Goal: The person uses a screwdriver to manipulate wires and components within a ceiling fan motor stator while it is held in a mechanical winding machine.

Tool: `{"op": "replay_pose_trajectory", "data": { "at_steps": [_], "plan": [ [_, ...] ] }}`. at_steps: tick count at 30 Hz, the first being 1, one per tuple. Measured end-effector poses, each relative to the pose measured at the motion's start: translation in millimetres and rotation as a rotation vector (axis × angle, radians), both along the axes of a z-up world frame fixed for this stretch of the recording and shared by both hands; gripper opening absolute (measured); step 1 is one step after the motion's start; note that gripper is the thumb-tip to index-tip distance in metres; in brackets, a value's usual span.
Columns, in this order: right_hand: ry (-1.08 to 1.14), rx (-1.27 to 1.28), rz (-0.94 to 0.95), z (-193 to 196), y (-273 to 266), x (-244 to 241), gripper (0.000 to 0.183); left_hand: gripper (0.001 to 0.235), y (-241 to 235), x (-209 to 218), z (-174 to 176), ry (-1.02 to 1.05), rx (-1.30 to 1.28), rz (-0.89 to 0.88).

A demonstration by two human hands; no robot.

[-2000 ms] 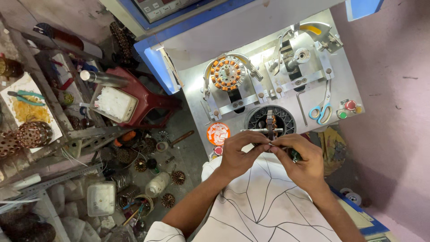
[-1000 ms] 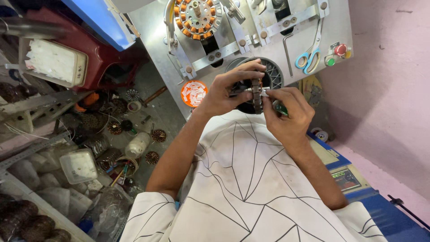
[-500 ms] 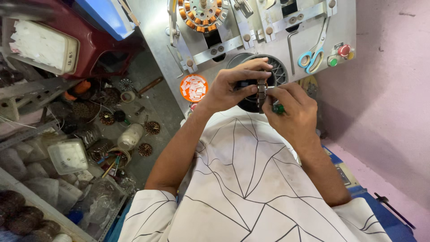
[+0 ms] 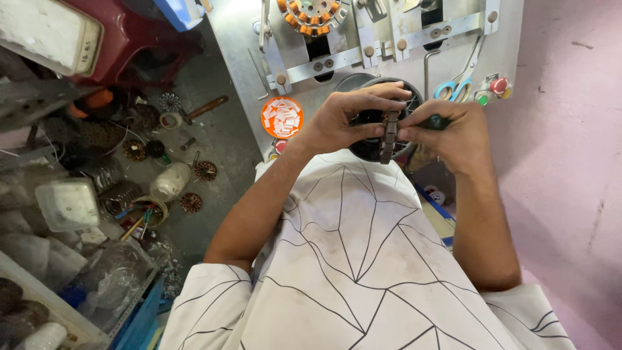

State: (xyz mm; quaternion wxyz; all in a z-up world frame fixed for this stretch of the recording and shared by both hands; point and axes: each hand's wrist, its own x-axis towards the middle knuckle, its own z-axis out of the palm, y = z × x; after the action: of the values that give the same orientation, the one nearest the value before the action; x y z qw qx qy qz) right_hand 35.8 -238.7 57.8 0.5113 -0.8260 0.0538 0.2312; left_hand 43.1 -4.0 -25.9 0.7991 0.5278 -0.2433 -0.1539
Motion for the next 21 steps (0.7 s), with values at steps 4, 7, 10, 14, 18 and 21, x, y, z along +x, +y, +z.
{"op": "replay_pose_trajectory", "data": {
  "at_steps": [4,7,10,14,18,21],
  "plan": [
    [0.125,-0.055,-0.06,-1,5,4,0.02,0.043,1,0,-6,-0.02,0.003,0.005],
    [0.081,-0.05,-0.028,-3,5,8,0.02,0.044,-1,0,-10,-0.025,-0.021,0.006],
    [0.086,0.142,-0.099,-7,4,1,0.018,0.046,-5,-5,-12,0.005,-0.036,0.021],
    [0.041,0.161,-0.158,-14,-2,-18,0.039,0.046,-7,-7,-8,0.061,-0.104,0.001],
    [-0.13,0.484,-0.415,-16,-12,-39,0.053,0.082,-5,-14,11,-0.107,0.206,0.058],
    [-0.169,0.685,-0.695,-7,-17,-54,0.042,0.109,-11,-24,25,-0.192,0.399,0.103]
  ]
}}
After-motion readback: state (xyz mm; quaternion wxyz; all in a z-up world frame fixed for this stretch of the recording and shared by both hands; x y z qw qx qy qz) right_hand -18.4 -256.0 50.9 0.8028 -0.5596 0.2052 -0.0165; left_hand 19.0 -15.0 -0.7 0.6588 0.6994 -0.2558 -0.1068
